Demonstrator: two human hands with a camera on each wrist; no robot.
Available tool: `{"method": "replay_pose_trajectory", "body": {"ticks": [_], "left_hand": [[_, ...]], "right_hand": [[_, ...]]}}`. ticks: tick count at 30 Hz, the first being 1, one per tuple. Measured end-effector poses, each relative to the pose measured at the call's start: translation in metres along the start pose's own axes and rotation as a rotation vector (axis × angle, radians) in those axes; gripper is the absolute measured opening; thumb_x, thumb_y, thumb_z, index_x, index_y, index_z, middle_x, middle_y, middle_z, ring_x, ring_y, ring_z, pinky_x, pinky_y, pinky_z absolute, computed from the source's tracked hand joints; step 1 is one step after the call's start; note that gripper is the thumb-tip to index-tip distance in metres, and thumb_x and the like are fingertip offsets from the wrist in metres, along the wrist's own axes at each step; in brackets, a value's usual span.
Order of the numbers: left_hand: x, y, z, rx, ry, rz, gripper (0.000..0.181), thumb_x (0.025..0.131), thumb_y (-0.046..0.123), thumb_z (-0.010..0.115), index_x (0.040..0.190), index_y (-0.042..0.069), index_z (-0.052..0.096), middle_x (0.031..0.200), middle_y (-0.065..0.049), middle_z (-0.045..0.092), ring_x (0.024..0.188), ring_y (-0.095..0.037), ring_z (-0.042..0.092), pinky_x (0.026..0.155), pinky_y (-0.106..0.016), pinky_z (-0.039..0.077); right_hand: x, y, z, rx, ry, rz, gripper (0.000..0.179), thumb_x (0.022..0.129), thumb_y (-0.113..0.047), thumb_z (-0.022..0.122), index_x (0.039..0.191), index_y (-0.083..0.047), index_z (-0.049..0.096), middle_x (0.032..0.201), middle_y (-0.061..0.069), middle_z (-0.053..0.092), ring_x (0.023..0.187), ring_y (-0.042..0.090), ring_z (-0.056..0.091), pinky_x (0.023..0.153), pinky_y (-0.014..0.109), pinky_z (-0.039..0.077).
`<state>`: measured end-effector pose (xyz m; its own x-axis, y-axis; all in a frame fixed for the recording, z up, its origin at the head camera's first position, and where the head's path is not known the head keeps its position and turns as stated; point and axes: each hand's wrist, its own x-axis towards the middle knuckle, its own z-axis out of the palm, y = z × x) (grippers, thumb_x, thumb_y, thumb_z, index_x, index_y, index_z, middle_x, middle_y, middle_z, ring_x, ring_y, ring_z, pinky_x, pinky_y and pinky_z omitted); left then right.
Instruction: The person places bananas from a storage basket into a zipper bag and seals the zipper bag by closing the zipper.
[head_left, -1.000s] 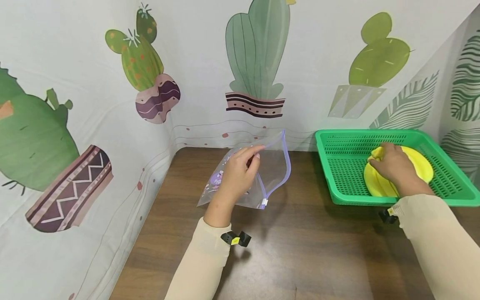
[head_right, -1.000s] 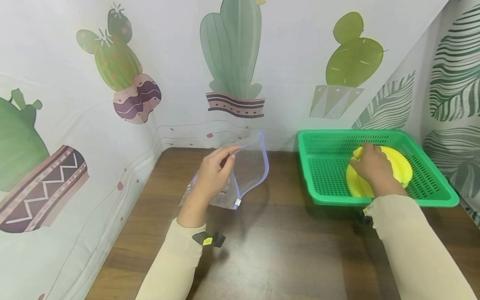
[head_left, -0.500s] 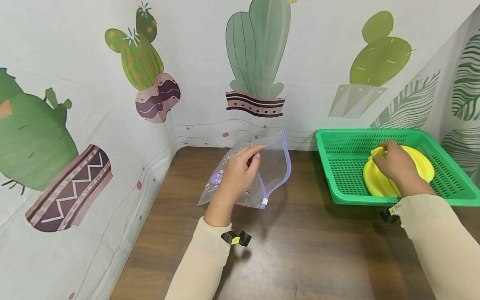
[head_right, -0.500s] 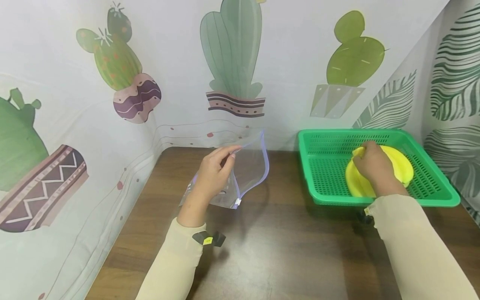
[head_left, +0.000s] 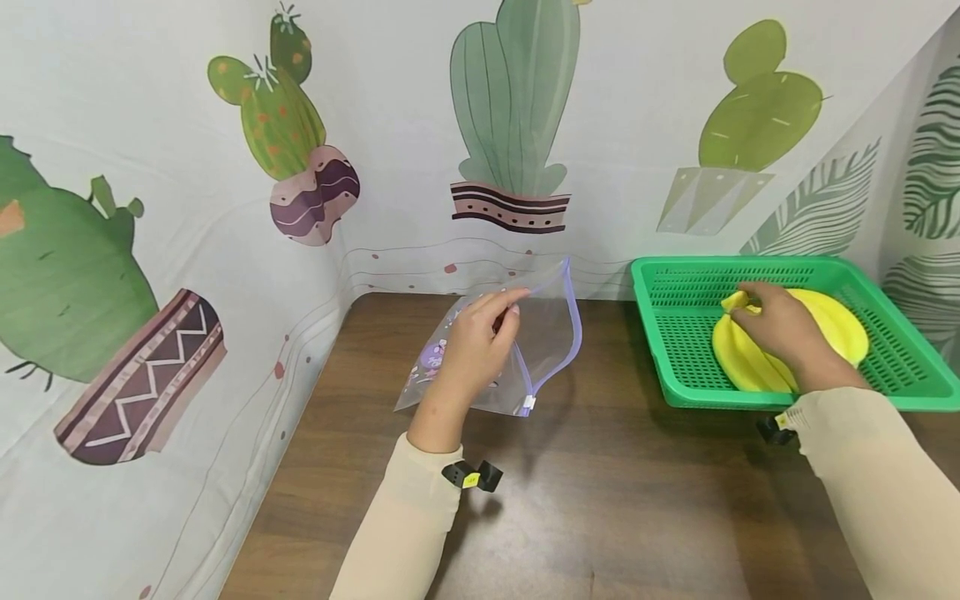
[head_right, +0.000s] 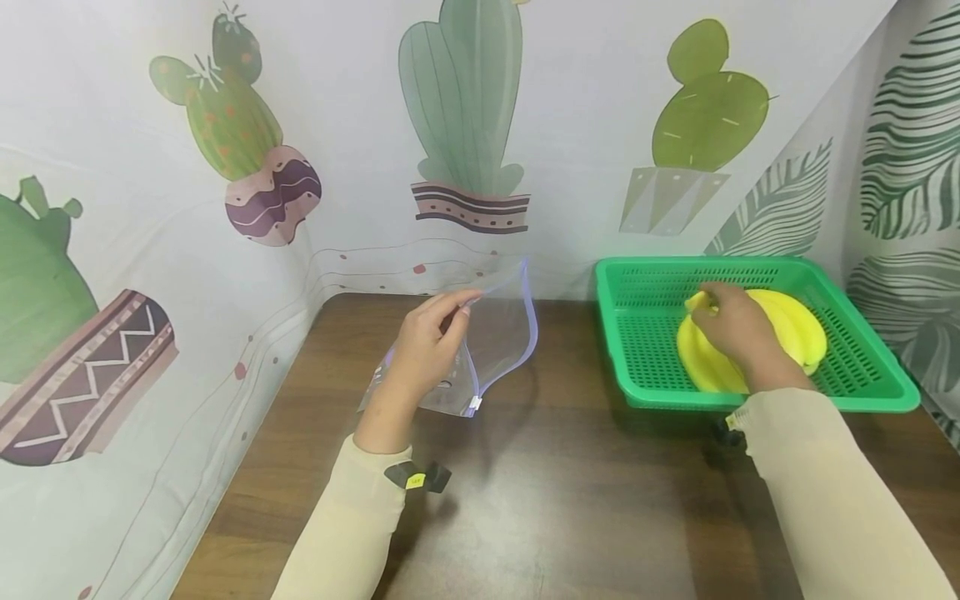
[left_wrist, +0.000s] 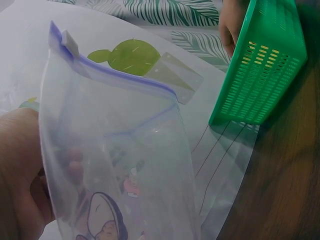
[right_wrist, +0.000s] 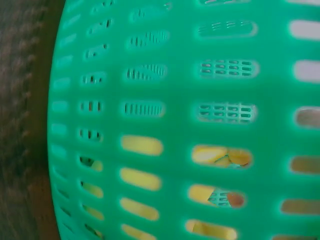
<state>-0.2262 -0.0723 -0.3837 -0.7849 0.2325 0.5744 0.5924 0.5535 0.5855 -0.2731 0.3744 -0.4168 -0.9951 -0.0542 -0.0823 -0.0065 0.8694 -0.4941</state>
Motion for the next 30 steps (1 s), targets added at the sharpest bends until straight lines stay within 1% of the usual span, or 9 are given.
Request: {"method": "replay_pose_trajectory", "body": {"ticks": [8,15,20,23,27,30], "left_hand": [[0.000,-0.001,0.000,0.003,0.000,-0.006,0.031,0.103,0.016,0.050,0.127,0.014,0.070,0.085,-0.001,0.060,0.071,-0.011,0.048,0.063,-0.025,0.042],[0.000,-0.001,0.000,0.001,-0.001,-0.005,0.031,0.103,0.015,0.050,0.127,0.012,0.070,0.086,-0.001,0.060,0.071,-0.012,0.048,0.064,-0.025,0.043],[0.000,0.000,0.000,0.000,-0.002,-0.010,0.031,0.103,0.016,0.050,0.127,0.013,0.070,0.083,-0.001,0.059,0.070,-0.012,0.048,0.063,-0.026,0.042],[0.000,-0.001,0.000,-0.002,-0.004,-0.009,0.031,0.103,0.016,0.050,0.127,0.013,0.070,0.082,-0.001,0.058,0.070,-0.011,0.047,0.063,-0.026,0.042],[0.000,0.000,0.000,-0.003,-0.002,-0.006,0.031,0.103,0.016,0.050,0.127,0.012,0.070,0.081,-0.001,0.057,0.069,-0.011,0.047,0.062,-0.025,0.041],[0.000,0.000,0.000,-0.002,0.001,-0.003,0.031,0.103,0.016,0.050,0.127,0.012,0.070,0.080,-0.001,0.057,0.069,-0.011,0.047,0.062,-0.025,0.041]], "right_hand": [[0.000,-0.011,0.004,0.020,-0.036,-0.025,0.071,0.106,-0.042,0.041,0.159,0.000,0.020,0.151,0.040,0.029,0.132,0.061,0.034,0.095,0.073,0.038],[0.003,-0.019,0.007,0.007,-0.069,-0.071,0.071,0.105,-0.045,0.042,0.158,-0.001,0.024,0.155,0.037,0.029,0.138,0.057,0.032,0.101,0.073,0.035],[0.002,-0.024,0.010,-0.003,-0.076,-0.099,0.068,0.106,-0.042,0.044,0.156,0.002,0.027,0.154,0.037,0.031,0.138,0.056,0.033,0.102,0.073,0.035],[0.001,-0.029,0.011,-0.004,-0.067,-0.125,0.062,0.106,-0.038,0.047,0.152,0.003,0.034,0.151,0.036,0.036,0.136,0.056,0.036,0.103,0.072,0.035],[-0.002,-0.035,0.013,-0.026,-0.070,-0.156,0.053,0.105,-0.032,0.051,0.144,0.003,0.046,0.146,0.033,0.044,0.133,0.054,0.042,0.101,0.071,0.037],[-0.003,-0.037,0.015,-0.032,-0.092,-0.170,0.051,0.105,-0.031,0.053,0.142,0.004,0.048,0.144,0.034,0.047,0.131,0.054,0.044,0.100,0.069,0.039]]}}
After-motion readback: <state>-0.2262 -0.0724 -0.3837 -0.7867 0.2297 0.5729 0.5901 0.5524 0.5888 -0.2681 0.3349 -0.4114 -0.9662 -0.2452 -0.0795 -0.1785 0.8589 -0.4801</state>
